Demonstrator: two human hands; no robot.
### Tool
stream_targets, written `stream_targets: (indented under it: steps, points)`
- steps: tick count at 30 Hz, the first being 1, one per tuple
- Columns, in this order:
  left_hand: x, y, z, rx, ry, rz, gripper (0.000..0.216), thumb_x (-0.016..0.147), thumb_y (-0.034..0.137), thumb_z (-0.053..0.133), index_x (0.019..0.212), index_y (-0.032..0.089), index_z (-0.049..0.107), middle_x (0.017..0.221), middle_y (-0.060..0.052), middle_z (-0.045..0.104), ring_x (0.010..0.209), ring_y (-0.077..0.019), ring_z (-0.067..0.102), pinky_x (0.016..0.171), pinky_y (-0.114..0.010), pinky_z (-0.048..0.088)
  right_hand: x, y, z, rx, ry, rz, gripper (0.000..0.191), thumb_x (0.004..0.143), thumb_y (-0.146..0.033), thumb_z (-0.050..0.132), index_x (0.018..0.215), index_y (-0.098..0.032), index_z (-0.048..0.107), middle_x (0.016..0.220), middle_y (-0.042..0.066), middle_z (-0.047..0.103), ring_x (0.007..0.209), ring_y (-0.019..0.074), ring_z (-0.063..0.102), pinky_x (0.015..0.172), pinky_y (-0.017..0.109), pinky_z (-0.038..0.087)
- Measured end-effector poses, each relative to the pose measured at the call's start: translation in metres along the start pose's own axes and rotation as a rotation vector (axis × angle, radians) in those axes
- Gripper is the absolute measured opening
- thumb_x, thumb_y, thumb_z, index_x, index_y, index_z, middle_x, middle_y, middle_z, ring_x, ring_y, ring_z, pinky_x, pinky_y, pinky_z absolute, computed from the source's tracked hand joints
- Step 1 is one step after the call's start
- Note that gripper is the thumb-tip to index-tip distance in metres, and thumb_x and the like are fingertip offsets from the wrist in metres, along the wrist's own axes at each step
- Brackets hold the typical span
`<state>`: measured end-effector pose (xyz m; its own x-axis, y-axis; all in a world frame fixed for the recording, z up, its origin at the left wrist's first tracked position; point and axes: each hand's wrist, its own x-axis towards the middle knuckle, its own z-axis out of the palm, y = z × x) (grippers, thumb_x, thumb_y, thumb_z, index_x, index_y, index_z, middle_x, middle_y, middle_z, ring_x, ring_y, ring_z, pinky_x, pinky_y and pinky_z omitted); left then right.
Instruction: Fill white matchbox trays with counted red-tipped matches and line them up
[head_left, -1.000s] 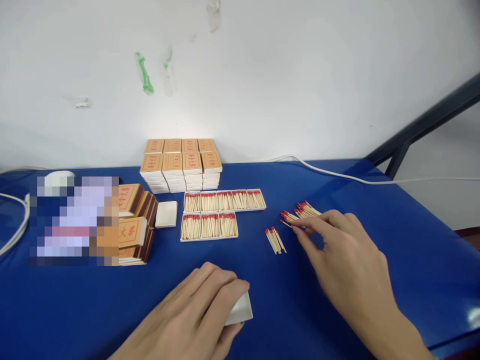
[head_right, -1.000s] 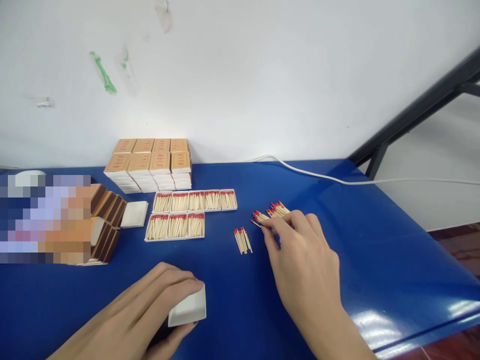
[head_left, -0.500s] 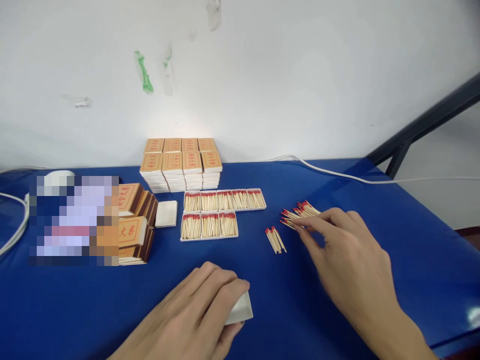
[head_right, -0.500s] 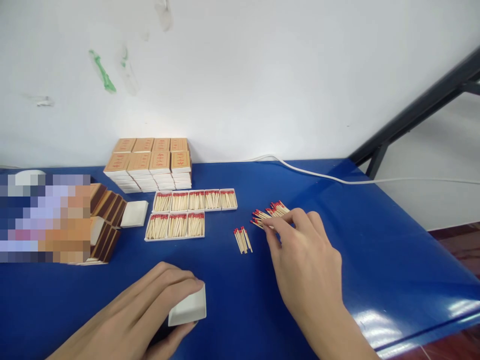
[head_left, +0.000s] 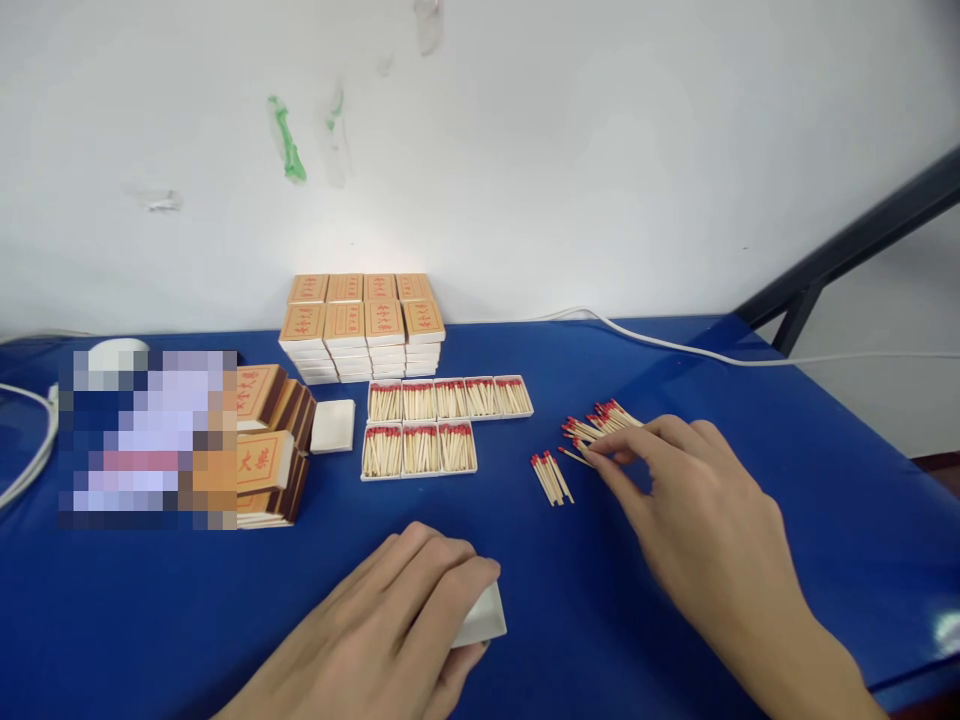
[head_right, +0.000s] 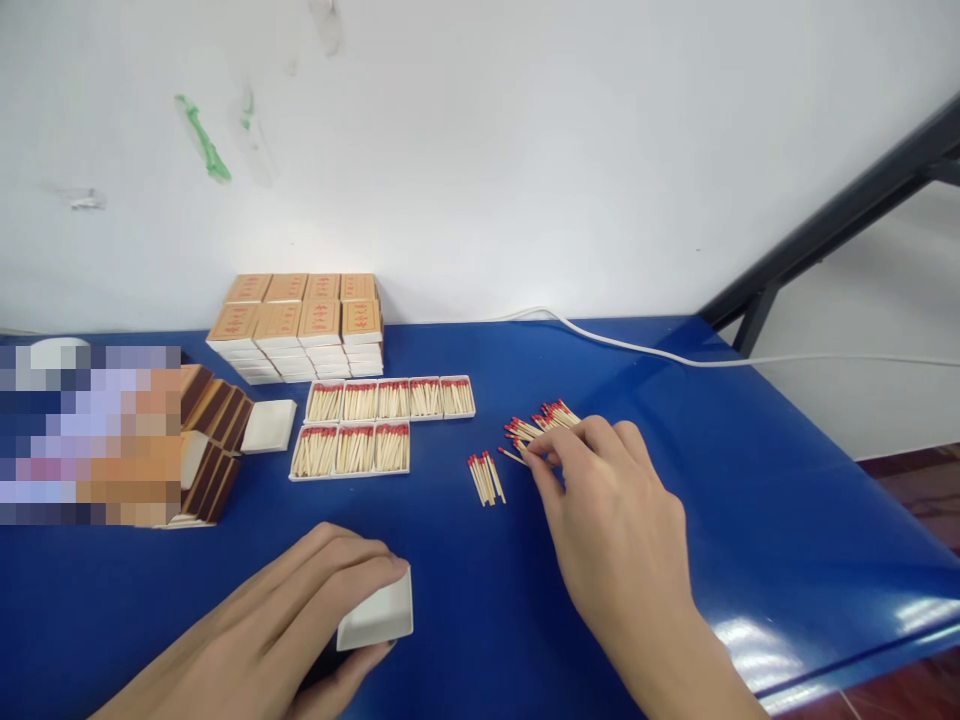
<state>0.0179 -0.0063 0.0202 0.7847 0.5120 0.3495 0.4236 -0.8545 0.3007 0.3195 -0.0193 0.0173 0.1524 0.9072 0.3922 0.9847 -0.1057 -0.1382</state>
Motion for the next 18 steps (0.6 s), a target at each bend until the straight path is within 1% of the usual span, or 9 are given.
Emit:
stream_targets:
  steps: [6, 13, 18]
  points:
    - [0.0033, -0.0007, 0.0017, -0.001, -0.009, 0.001, 0.025, 0.119, 0.017, 0.049, 0.139, 0.018, 0.063, 0.124, -0.006, 0.083, 0.112, -0.0255, 0.085, 0.104, -0.044, 0.071, 0.0011, 0.0031, -0.0016, -0.024, -0.002, 0.006, 0.051, 0.119, -0.059, 0.043, 0.097, -0.026, 0.075, 0.096, 0.010, 0.075, 0.095, 0.0333, 0.063, 0.053, 0.033, 0.036]
    - [-0.0003, -0.0012, 0.0016, 0.004, 0.012, -0.006, 0.025, 0.119, 0.018, 0.048, 0.138, 0.018, 0.064, 0.122, -0.006, 0.083, 0.112, -0.0231, 0.085, 0.107, -0.038, 0.070, 0.0011, 0.0033, -0.0030, -0.046, 0.011, -0.022, 0.052, 0.119, -0.059, 0.039, 0.095, -0.027, 0.072, 0.096, 0.010, 0.074, 0.094, 0.0326, 0.062, 0.052, 0.032, 0.034]
    - [0.0019, -0.0005, 0.0022, 0.002, 0.004, -0.001, 0.025, 0.118, 0.016, 0.049, 0.139, 0.017, 0.064, 0.123, -0.006, 0.083, 0.112, -0.0243, 0.085, 0.108, -0.041, 0.070, 0.0022, 0.0028, -0.0030, -0.043, 0.014, -0.022, 0.053, 0.120, -0.058, 0.038, 0.097, -0.026, 0.074, 0.095, 0.011, 0.073, 0.094, 0.0317, 0.062, 0.050, 0.032, 0.035]
